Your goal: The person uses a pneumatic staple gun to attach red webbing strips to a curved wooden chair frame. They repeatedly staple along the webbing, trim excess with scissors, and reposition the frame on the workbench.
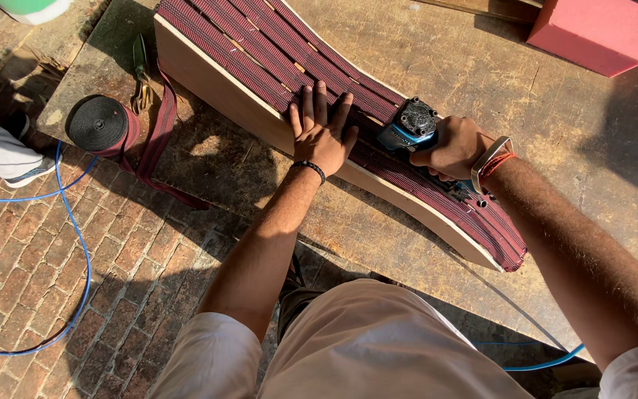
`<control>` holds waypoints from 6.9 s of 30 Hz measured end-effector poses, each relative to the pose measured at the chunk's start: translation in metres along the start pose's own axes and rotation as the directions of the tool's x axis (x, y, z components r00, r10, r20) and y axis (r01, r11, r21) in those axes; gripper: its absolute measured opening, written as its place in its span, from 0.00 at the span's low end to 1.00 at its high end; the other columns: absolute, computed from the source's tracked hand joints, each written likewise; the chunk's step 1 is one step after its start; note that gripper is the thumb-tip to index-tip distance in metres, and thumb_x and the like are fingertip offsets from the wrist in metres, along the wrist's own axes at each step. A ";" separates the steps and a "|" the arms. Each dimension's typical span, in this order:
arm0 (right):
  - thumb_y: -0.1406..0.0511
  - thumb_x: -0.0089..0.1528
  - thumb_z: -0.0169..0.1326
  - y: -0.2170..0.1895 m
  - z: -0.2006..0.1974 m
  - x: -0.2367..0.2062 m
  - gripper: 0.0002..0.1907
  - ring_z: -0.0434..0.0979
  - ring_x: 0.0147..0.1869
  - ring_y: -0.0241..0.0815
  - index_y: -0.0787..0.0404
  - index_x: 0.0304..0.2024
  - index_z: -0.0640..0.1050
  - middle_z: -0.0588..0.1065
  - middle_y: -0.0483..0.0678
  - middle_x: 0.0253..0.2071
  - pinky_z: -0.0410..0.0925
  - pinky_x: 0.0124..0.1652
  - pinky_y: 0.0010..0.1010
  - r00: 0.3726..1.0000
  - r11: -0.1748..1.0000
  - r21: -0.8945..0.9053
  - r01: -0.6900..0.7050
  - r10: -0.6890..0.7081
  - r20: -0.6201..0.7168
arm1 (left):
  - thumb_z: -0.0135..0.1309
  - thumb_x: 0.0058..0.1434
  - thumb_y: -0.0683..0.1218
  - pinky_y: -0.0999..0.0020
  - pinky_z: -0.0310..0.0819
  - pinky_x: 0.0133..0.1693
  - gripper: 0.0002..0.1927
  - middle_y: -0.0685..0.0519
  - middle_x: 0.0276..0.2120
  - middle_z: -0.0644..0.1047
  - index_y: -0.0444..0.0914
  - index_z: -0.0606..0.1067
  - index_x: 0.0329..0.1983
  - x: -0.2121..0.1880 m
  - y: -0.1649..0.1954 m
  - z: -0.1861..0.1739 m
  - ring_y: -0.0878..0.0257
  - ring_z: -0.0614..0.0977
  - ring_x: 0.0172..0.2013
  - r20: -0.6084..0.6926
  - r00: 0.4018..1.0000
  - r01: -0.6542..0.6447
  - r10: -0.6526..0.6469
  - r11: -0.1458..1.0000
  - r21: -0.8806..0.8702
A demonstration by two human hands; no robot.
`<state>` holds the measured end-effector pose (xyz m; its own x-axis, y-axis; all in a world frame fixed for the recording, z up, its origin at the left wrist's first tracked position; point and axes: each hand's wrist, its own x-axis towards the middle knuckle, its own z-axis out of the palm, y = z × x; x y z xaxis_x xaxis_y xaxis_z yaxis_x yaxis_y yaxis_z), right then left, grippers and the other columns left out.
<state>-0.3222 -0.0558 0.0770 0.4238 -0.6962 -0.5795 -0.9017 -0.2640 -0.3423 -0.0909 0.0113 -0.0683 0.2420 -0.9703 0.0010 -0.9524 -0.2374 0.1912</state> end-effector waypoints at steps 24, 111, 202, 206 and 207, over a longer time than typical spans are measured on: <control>0.61 0.61 0.59 0.024 0.062 -0.015 0.12 0.72 0.31 0.41 0.58 0.44 0.76 0.72 0.43 0.27 0.67 0.35 0.35 0.968 0.003 0.975 0.220 0.119 -0.219 | 0.54 0.65 0.62 0.40 0.46 0.70 0.34 0.44 0.77 0.52 0.48 0.64 0.72 -0.048 0.018 -0.005 0.48 0.52 0.75 0.045 0.997 -0.044 0.068 0.910 -0.412; 0.58 0.63 0.61 -0.459 0.264 0.167 0.23 0.66 0.31 0.34 0.66 0.53 0.72 0.68 0.39 0.22 0.61 0.42 0.32 0.849 -0.681 0.549 0.485 0.216 -0.482 | 0.55 0.64 0.44 0.57 0.81 0.45 0.12 0.46 0.48 0.83 0.39 0.83 0.47 0.306 -0.700 -0.061 0.50 0.84 0.50 0.527 0.850 -0.229 -0.001 0.900 0.371; 0.59 0.48 0.66 0.013 0.089 -0.061 0.20 0.82 0.28 0.43 0.63 0.39 0.82 0.82 0.50 0.25 0.74 0.31 0.37 0.880 0.843 0.435 -0.317 0.433 -0.197 | 0.57 0.57 0.46 0.52 0.57 0.70 0.32 0.45 0.68 0.67 0.35 0.68 0.66 -0.016 -0.007 -0.009 0.50 0.68 0.68 -0.123 0.509 -0.855 0.852 0.485 -0.184; 0.58 0.47 0.64 0.029 0.081 -0.046 0.21 0.82 0.30 0.44 0.65 0.38 0.83 0.82 0.52 0.27 0.74 0.33 0.38 0.936 0.914 0.305 -0.268 0.322 -0.144 | 0.59 0.56 0.44 0.52 0.59 0.70 0.29 0.46 0.68 0.69 0.36 0.71 0.63 -0.012 -0.014 -0.008 0.49 0.69 0.68 -0.155 0.550 -0.819 0.821 0.493 -0.292; 0.57 0.47 0.65 0.031 0.077 -0.041 0.22 0.82 0.31 0.44 0.65 0.39 0.83 0.82 0.52 0.28 0.74 0.34 0.37 0.945 0.932 0.260 -0.253 0.295 -0.138 | 0.59 0.55 0.43 0.52 0.59 0.70 0.28 0.47 0.68 0.69 0.37 0.72 0.62 -0.011 -0.015 -0.007 0.50 0.69 0.68 -0.175 0.559 -0.815 0.810 0.498 -0.298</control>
<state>-0.3612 0.0159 0.0325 0.1227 -0.8280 -0.5471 -0.9252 0.1041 -0.3650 -0.0776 0.0257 -0.0649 -0.6038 -0.7267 0.3277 -0.6160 0.6863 0.3867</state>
